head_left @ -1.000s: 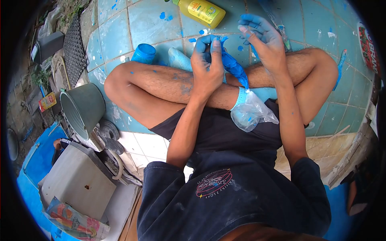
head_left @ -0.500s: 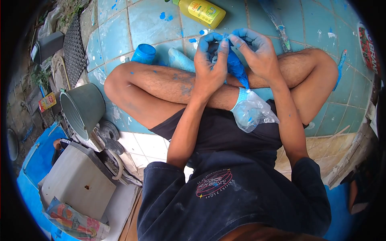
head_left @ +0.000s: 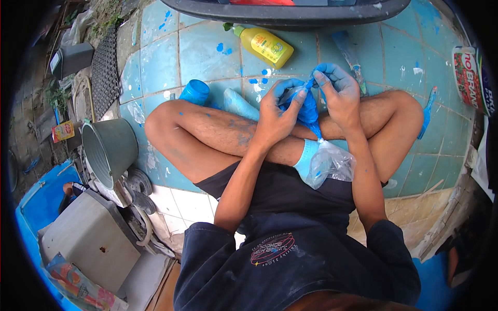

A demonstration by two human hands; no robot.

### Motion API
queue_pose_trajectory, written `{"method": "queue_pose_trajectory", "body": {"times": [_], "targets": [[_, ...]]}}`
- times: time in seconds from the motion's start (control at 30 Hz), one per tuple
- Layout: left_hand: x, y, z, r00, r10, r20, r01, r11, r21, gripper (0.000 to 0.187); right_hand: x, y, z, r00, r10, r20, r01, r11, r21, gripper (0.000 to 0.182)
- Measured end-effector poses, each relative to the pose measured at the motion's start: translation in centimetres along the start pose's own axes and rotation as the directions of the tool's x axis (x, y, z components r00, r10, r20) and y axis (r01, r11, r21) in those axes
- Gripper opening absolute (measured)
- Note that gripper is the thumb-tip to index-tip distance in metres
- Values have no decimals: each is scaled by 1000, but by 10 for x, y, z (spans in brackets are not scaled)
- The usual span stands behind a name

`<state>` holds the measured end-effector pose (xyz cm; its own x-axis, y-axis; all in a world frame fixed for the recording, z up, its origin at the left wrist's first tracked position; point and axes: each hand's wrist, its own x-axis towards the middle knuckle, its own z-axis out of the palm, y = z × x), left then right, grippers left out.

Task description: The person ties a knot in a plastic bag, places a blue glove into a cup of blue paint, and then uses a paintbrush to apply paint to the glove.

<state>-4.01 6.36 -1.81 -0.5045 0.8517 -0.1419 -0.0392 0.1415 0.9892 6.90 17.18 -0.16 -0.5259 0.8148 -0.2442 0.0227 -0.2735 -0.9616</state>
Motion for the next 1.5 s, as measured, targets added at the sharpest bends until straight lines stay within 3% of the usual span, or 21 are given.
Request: {"method": "queue_pose_trajectory", "body": {"times": [0.2,0.27,0.43,0.63,0.7,0.73,0.8,0.9,0.97,1.0,1.07,1.13,1.23,1.27,1.3,1.33,1.37,1.4,1.43,1.5], "targets": [[2,15,3,999,-1,-38,-2,996,-87,25,-2,0,8,999,-19,43,17,998,54,21],[2,15,1,998,-2,-58,-5,992,-129,24,-3,3,9,998,-42,40,43,999,-25,22],[2,10,-5,995,-91,41,94,992,-78,19,-3,5,8,997,-48,64,52,997,-61,20],[4,4,-6,1000,-3,-13,1,991,-137,18,0,12,11,995,-44,84,44,999,-3,29],[4,7,-15,993,-92,-80,76,981,-181,16,-2,11,13,968,-66,242,61,998,28,38],[6,10,-22,992,-85,-95,66,980,-186,11,-5,9,14,969,-65,238,61,998,25,38],[7,19,-34,991,-74,-115,55,986,-160,12,-12,4,18,911,14,412,60,984,-166,36],[10,30,-40,982,-89,-164,66,988,-140,15,-10,13,22,845,138,517,-12,971,-240,30],[15,25,-40,917,188,-352,-144,979,147,13,-9,13,24,859,117,497,26,962,-272,26],[15,26,-41,884,260,-387,-168,952,257,12,-8,4,25,861,135,491,-4,966,-260,26],[18,25,-37,867,275,-416,-188,953,239,12,-8,-4,27,861,155,485,-36,968,-247,26],[20,27,-31,848,289,-444,-211,953,218,13,-12,-6,28,910,158,382,-80,974,-213,27],[21,29,-25,879,166,-447,-132,986,107,18,-19,2,29,934,76,350,-38,993,-114,28],[22,28,-25,903,130,-410,-122,991,46,23,-20,6,30,935,78,347,-40,993,-114,28],[23,27,-24,924,97,-369,-110,994,-15,28,-20,11,33,963,-26,269,58,992,-113,29],[18,27,-29,974,-31,-226,13,997,-82,32,-19,13,33,973,-131,188,156,980,-122,31],[13,28,-33,975,-32,-220,14,996,-85,32,-16,12,29,974,-131,183,156,980,-126,31],[9,33,-36,990,-138,24,138,990,19,32,-13,9,23,994,-55,90,66,990,-124,32],[5,36,-37,932,-260,253,228,962,151,32,-9,7,18,1000,23,-3,-23,993,-113,34],[0,33,-29,915,-234,330,169,962,215,27,-4,8,13,999,-19,-40,12,984,-178,37]]}}
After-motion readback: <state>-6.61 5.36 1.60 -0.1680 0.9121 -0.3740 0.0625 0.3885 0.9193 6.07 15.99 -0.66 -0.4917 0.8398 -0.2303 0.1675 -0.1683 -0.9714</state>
